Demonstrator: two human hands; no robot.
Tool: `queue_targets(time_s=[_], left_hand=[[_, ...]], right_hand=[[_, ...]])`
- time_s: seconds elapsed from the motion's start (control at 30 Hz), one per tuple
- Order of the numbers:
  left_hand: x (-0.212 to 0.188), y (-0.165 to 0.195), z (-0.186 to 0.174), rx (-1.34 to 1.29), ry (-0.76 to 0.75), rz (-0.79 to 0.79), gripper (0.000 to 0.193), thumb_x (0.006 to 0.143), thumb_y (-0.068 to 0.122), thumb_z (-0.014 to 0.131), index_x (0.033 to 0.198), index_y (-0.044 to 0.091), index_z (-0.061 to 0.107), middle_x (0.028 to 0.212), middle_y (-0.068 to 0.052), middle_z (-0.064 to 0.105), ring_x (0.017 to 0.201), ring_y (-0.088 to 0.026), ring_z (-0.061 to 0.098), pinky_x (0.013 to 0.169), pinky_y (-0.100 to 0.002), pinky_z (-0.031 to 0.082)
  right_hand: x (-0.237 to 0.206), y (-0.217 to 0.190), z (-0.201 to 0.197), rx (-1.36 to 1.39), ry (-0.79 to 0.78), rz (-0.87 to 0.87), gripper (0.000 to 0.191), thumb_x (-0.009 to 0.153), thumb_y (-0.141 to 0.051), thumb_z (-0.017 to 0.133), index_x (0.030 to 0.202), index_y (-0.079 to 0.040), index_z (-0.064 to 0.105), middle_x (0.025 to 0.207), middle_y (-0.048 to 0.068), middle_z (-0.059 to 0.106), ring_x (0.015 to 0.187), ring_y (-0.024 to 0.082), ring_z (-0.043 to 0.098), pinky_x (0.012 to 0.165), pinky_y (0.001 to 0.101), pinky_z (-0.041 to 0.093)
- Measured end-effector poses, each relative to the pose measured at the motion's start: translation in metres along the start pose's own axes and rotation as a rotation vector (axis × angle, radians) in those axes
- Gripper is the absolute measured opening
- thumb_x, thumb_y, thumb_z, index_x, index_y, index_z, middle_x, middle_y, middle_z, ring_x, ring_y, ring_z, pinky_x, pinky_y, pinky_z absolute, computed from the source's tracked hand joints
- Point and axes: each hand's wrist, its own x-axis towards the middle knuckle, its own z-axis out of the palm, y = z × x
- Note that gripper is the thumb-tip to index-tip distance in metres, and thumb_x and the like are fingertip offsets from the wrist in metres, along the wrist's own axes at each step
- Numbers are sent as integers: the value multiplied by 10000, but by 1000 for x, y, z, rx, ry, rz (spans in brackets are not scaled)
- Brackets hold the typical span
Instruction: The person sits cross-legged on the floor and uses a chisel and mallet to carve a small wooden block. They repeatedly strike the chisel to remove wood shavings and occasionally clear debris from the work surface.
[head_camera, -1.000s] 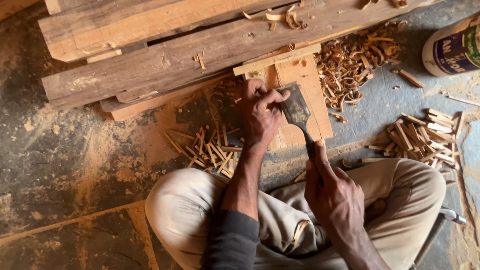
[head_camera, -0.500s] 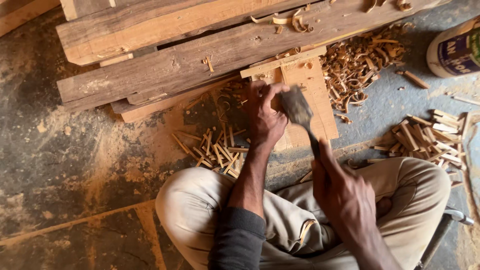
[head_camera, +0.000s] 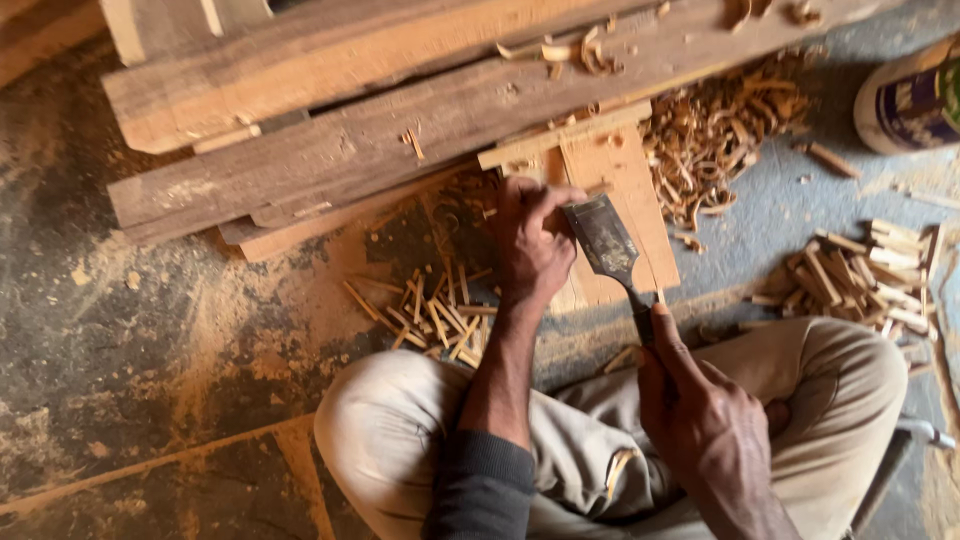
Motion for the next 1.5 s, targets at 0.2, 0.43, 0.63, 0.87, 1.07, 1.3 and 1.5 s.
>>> queue_targets(time_s=[0.2, 0.43, 0.63, 0.87, 1.07, 1.3, 1.5], left_hand=[[-2, 1, 1, -30, -113, -167, 248, 840, 53, 873, 809, 177, 660, 907, 44, 509, 797, -106, 546, 554, -273, 496], [4, 8, 0, -50, -59, -56, 237, 816, 106, 884, 766, 144, 656, 848, 31, 496, 790, -145, 521, 618, -297, 484], [8, 15, -6, -107, -106, -128, 207, 849, 116, 872, 793, 125, 672, 838, 27, 496, 746, -140, 515, 613, -311, 455], [14, 25, -19, -15, -69, -55, 137, 845, 110, 844, 913, 171, 742, 882, 18, 523, 818, -177, 572, 688, -354, 475], [13, 14, -8, -5, 5, -77, 271, 880, 270, 834, 1084, 144, 709, 1099, -9, 628, 983, -185, 643, 830, -341, 568], [38, 20, -35, -147, 152, -20, 166, 1061, 324, 731, 1152, 185, 725, 1111, -9, 738, 1021, -160, 709, 870, -335, 607], [19, 1, -122, 39, -317, -469, 185, 1004, 166, 587, 1162, 138, 678, 1139, -38, 760, 979, -172, 756, 719, -342, 650]], right_hand=[[8, 0, 1, -36, -33, 37, 491, 970, -336, 599, 1447, -222, 569, 685, 178, 710, 521, 377, 683, 443, 505, 510], [22, -5, 12, -58, -9, 14, 516, 967, -322, 606, 1461, -181, 553, 655, 191, 697, 502, 381, 673, 431, 506, 506], [41, -12, 23, -60, -75, 63, 487, 1018, -339, 573, 1479, -191, 527, 594, 182, 681, 454, 351, 667, 441, 503, 510], [53, -1, 39, 0, 111, -159, 450, 1059, -315, 565, 1461, -112, 561, 690, 157, 686, 506, 319, 637, 447, 441, 492], [58, 78, 33, 1553, -374, 592, 549, 1068, -533, 473, 1361, -71, 508, 697, 7, 541, 467, 99, 431, 356, 223, 307], [46, 139, 52, 1600, -216, 299, 557, 1081, -547, 452, 1454, -136, 497, 736, 9, 487, 557, 99, 433, 433, 240, 346], [62, 133, 73, 1592, -313, 227, 633, 1032, -591, 460, 1452, -120, 427, 771, 50, 530, 540, 140, 471, 432, 264, 387]])
